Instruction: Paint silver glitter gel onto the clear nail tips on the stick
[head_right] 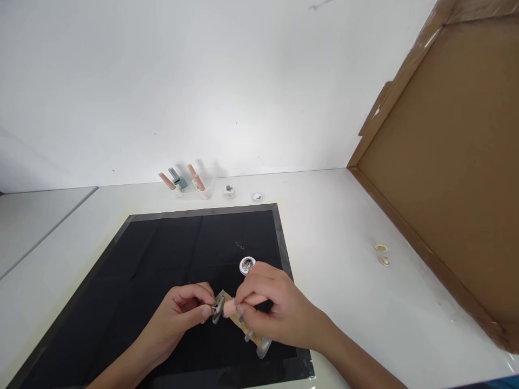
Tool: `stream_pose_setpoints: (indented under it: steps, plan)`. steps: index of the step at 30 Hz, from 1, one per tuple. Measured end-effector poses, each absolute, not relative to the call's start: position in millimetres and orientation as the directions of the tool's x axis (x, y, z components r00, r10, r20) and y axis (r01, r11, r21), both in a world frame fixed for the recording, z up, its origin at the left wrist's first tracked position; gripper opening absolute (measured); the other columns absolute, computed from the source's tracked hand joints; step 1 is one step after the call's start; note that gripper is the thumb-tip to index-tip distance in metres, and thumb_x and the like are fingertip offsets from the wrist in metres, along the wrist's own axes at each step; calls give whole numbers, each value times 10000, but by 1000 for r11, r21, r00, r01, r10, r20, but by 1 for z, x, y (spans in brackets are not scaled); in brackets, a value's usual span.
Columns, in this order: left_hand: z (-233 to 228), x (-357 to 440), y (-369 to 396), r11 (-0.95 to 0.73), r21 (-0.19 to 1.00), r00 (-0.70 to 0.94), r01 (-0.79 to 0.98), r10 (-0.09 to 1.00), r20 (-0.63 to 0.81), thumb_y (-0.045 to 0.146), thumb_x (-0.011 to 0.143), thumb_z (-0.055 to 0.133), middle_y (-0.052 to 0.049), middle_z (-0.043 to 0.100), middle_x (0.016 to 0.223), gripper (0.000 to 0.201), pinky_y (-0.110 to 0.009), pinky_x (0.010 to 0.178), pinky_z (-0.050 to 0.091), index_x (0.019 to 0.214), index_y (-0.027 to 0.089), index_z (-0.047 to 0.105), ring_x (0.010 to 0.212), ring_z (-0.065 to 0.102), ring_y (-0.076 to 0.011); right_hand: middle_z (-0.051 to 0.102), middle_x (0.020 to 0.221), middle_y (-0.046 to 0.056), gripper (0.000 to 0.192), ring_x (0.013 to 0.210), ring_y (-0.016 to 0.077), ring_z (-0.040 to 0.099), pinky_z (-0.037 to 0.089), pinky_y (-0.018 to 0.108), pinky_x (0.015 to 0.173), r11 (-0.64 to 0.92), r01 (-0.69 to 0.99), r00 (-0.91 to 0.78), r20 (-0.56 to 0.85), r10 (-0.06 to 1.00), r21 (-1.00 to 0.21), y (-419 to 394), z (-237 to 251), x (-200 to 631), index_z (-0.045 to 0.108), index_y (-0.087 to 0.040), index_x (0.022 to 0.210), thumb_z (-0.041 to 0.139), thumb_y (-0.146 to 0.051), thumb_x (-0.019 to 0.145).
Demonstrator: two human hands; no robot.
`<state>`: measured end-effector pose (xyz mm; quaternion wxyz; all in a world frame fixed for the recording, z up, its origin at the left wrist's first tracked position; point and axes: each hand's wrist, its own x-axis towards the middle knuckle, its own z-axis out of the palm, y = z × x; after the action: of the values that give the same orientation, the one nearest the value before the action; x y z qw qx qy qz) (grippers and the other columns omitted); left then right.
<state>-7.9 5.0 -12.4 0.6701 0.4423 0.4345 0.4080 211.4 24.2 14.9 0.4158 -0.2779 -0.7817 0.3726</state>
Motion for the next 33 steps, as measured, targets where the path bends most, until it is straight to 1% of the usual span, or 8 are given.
stream_pose_setpoints:
  steps: [3, 7, 11, 19, 23, 27, 31, 33]
  plan:
    - [-14, -8, 5, 267, 950, 296, -163, 932, -211, 239, 658, 774, -2, 606, 639, 61, -231, 562, 406, 658, 185, 745, 590, 517, -115, 556, 727, 4, 191, 665, 130, 520, 419, 251, 585, 531, 205, -419, 417, 807, -822, 24, 14, 212, 564, -207, 807, 497, -29, 818]
    - [-18, -9, 5, 251, 951, 315, -181, 931, -186, 228, 670, 769, -8, 619, 661, 40, -237, 585, 420, 675, 192, 751, 610, 532, -120, 554, 681, -6, 186, 661, 140, 514, 422, 254, 569, 601, 138, -500, 468, 729, -788, 23, 14, 211, 556, -214, 797, 524, -31, 792]
    - [-19, -8, 6, 242, 956, 313, -168, 932, -181, 226, 671, 770, -7, 618, 663, 33, -241, 592, 430, 674, 198, 753, 608, 531, -120, 563, 701, 5, 191, 661, 139, 518, 421, 255, 567, 567, 231, -432, 438, 788, -791, 23, 14, 210, 562, -209, 802, 493, -32, 820]
    - [-18, -7, 6, 230, 962, 305, -147, 936, -177, 223, 678, 763, -10, 617, 672, 31, -244, 598, 436, 673, 195, 751, 614, 535, -122, 571, 693, 12, 178, 650, 146, 512, 414, 255, 549, 594, 250, -429, 462, 776, -765, 21, 16, 210, 560, -212, 807, 485, -54, 836]
    - [-18, -8, 7, 234, 960, 303, -155, 936, -179, 225, 672, 767, -9, 618, 669, 33, -242, 595, 435, 670, 196, 750, 616, 535, -123, 559, 660, -7, 176, 622, 135, 501, 412, 251, 550, 642, 152, -507, 499, 703, -751, 21, 15, 210, 550, -217, 791, 516, -45, 807]
    - [-18, -8, 7, 259, 951, 308, -167, 930, -199, 221, 675, 764, -7, 626, 662, 27, -219, 561, 419, 674, 196, 753, 592, 521, -107, 556, 700, 9, 188, 657, 143, 505, 410, 252, 548, 602, 242, -421, 477, 772, -761, 20, 15, 209, 555, -214, 824, 486, -39, 826]
    - [-17, -7, 9, 292, 940, 306, -177, 924, -229, 231, 662, 774, -5, 627, 643, 47, -202, 509, 400, 662, 188, 754, 536, 486, -86, 539, 652, -21, 222, 610, 119, 500, 410, 235, 544, 671, 115, -519, 532, 669, -732, 20, 17, 208, 545, -216, 801, 510, 1, 774]
    - [-16, -6, 9, 301, 937, 303, -179, 923, -238, 243, 650, 783, -7, 628, 634, 65, -198, 494, 398, 651, 185, 754, 526, 485, -84, 547, 663, -12, 216, 609, 123, 498, 408, 240, 535, 669, 151, -508, 524, 684, -728, 20, 18, 208, 552, -213, 804, 508, -3, 782]
